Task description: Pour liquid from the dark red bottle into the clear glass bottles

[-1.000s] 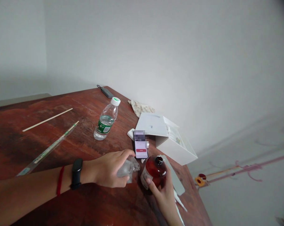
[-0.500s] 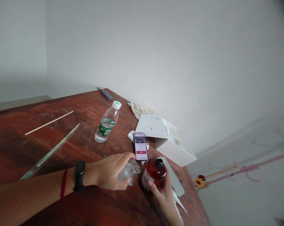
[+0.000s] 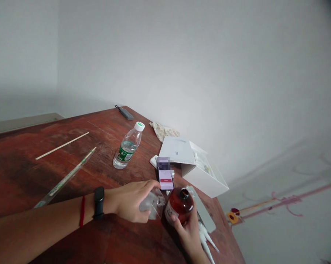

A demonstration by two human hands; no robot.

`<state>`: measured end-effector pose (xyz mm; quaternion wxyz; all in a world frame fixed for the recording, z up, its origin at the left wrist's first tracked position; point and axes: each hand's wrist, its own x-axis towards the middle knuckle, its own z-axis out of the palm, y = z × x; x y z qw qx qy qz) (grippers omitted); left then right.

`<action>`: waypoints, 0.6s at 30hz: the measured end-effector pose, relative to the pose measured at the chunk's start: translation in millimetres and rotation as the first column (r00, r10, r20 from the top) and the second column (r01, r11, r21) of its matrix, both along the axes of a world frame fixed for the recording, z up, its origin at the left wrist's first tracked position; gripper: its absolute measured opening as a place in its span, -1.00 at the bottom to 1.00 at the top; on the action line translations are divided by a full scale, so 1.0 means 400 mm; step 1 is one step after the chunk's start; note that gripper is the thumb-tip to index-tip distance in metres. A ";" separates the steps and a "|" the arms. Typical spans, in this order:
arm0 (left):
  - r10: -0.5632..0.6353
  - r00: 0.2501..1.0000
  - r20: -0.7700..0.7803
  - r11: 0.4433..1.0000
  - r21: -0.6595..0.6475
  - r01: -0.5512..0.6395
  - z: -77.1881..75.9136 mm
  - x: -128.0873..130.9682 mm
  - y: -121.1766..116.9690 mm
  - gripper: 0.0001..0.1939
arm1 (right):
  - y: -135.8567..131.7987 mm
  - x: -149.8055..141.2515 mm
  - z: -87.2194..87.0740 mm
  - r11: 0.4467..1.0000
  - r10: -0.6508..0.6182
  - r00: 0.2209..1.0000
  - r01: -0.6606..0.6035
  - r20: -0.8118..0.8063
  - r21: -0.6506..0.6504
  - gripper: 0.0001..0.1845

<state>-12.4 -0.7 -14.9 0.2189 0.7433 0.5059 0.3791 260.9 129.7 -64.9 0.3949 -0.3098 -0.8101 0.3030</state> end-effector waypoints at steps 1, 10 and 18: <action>-0.001 1.000 -0.002 1.000 -0.007 0.001 0.000 -0.002 0.001 -0.20 | 0.001 0.001 -0.001 1.000 -0.007 1.000 0.007 0.002 0.008 -0.05; 0.045 0.999 -0.003 0.999 0.023 -0.045 -0.008 0.002 0.003 -0.23 | 0.007 0.002 -0.002 0.999 0.002 0.999 -0.004 0.034 0.054 -0.05; 0.000 1.000 0.015 0.999 0.040 0.000 -0.007 -0.003 0.009 -0.20 | -0.004 0.002 0.008 0.999 0.012 1.000 -0.012 0.015 0.041 -0.05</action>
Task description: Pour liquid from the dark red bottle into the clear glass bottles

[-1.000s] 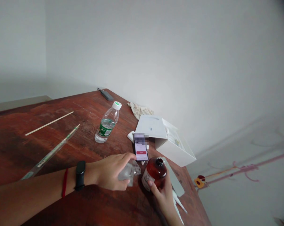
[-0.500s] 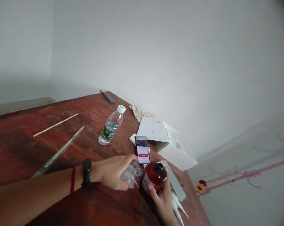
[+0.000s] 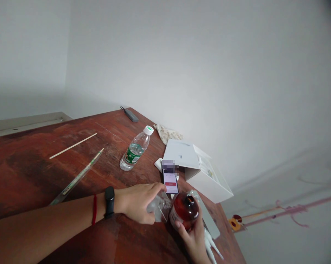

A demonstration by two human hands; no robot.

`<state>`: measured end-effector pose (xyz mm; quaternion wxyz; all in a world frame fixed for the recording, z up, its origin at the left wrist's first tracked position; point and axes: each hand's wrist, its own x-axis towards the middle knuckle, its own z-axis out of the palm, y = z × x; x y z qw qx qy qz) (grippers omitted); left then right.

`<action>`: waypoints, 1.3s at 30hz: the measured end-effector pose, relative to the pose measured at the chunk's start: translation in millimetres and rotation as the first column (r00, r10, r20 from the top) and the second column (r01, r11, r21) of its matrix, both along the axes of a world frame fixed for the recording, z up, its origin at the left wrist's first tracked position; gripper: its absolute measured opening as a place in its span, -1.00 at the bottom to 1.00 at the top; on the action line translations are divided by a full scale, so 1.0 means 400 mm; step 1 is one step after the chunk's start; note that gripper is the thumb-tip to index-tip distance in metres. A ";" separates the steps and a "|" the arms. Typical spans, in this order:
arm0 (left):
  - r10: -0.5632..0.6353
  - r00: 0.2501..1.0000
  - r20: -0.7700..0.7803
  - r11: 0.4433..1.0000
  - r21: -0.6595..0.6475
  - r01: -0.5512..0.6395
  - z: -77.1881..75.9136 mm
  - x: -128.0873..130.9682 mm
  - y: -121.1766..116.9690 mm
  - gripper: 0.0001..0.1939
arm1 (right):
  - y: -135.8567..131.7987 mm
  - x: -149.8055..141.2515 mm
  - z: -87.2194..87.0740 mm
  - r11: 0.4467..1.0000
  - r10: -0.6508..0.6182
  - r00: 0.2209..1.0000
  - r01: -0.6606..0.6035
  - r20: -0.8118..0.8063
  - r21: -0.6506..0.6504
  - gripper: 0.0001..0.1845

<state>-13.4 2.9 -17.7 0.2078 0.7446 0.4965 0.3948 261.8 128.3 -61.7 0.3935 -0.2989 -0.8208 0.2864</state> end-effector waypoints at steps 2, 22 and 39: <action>-0.006 1.000 0.015 1.000 -0.002 0.006 -0.005 -0.001 0.003 -0.20 | 0.002 0.003 -0.007 0.999 -0.037 0.999 0.037 -0.002 -0.010 -0.02; 0.013 1.000 0.006 0.957 -0.289 -0.011 -0.033 -0.037 0.031 -0.11 | -0.018 -0.087 0.064 0.931 0.107 0.951 -0.198 -0.290 -0.306 -0.10; 0.137 0.970 0.201 0.961 -0.263 -0.082 -0.033 -0.022 0.033 -0.20 | -0.026 -0.077 0.056 0.958 0.241 0.961 -0.258 -0.133 -0.128 0.01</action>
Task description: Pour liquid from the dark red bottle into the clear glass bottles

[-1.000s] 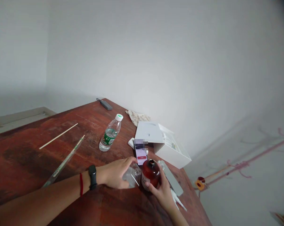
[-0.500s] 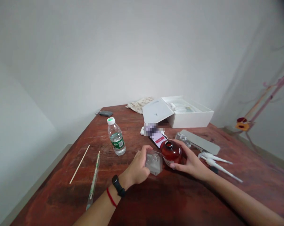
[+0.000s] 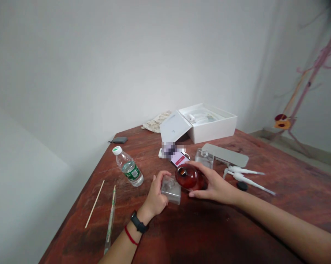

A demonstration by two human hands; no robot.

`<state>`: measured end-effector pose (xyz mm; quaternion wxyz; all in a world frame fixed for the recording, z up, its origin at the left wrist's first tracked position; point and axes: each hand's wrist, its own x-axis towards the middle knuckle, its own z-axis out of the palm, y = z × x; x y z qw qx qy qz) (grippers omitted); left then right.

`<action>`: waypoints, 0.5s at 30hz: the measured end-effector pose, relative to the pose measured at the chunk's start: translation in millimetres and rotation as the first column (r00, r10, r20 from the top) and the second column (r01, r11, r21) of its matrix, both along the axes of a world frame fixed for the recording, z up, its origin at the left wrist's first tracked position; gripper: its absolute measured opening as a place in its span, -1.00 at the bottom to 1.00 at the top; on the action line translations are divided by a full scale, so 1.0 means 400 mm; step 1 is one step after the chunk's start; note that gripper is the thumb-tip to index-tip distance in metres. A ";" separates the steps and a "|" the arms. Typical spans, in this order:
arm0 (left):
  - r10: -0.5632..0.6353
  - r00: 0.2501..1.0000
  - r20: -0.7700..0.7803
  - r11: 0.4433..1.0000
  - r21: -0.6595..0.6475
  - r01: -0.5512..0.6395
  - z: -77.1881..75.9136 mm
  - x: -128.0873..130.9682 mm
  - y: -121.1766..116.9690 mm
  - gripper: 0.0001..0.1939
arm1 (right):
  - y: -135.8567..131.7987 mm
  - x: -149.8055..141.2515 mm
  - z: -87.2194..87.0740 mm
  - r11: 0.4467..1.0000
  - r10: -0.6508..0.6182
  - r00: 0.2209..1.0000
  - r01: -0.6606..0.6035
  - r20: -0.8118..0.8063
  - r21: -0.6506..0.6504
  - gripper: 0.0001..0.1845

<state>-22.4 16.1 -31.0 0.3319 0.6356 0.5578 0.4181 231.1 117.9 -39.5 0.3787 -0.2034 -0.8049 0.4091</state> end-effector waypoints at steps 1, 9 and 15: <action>0.000 1.000 0.014 1.000 0.006 0.000 0.001 0.001 -0.001 -0.21 | 0.002 0.000 0.000 1.000 0.009 1.000 -0.009 0.002 0.005 0.01; -0.062 0.990 0.126 0.998 -0.001 0.063 0.004 -0.005 -0.004 -0.19 | 0.003 -0.002 0.004 0.999 0.037 0.999 -0.037 -0.005 -0.019 0.05; -0.065 0.988 0.138 0.998 -0.010 0.066 -0.001 -0.007 -0.016 -0.15 | 0.006 0.001 0.009 1.000 0.022 1.000 -0.021 0.012 -0.017 0.04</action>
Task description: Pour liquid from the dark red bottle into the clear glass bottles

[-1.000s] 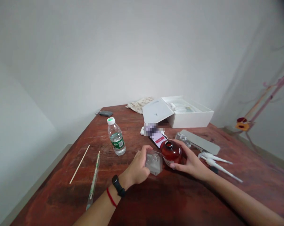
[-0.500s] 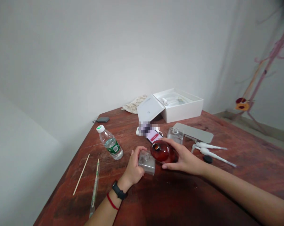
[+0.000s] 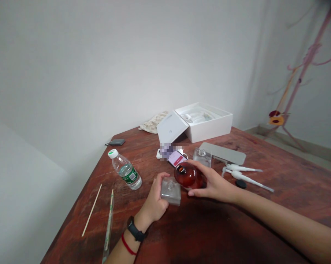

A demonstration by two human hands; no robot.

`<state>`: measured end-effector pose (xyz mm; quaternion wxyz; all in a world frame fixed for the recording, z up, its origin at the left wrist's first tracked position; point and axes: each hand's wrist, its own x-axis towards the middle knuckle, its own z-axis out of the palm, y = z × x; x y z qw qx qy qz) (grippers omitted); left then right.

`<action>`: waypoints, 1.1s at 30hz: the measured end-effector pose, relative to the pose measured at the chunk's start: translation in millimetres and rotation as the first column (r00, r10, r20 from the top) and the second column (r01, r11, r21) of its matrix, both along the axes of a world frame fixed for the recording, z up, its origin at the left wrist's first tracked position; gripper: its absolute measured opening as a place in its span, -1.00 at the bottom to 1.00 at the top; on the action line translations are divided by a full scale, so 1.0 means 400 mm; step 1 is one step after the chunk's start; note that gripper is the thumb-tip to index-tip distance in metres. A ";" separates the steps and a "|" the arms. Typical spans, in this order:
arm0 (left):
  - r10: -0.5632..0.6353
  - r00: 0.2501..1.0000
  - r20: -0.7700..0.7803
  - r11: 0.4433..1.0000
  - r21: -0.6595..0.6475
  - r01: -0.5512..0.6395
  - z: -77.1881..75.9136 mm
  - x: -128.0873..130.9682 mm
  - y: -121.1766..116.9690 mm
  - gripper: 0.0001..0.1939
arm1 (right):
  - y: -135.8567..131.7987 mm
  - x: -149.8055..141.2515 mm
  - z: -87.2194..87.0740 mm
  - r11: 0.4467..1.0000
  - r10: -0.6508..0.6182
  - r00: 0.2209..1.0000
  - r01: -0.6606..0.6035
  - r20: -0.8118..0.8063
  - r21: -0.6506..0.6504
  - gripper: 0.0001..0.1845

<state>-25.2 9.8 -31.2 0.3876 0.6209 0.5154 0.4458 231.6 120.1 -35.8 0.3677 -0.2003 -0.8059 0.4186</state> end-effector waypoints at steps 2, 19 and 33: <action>0.001 1.000 -0.002 1.000 -0.004 -0.001 -0.002 0.000 -0.002 -0.16 | 0.000 0.001 0.001 1.000 -0.012 1.000 0.011 0.009 0.011 0.03; -0.018 1.000 0.013 1.000 -0.025 0.019 -0.010 -0.003 0.009 -0.12 | -0.003 -0.001 0.004 1.000 -0.007 1.000 0.007 0.002 -0.017 0.02; -0.037 0.999 0.014 0.999 -0.040 0.037 0.004 0.003 0.008 -0.15 | -0.005 0.004 0.007 1.000 -0.001 1.000 0.001 0.005 0.003 0.05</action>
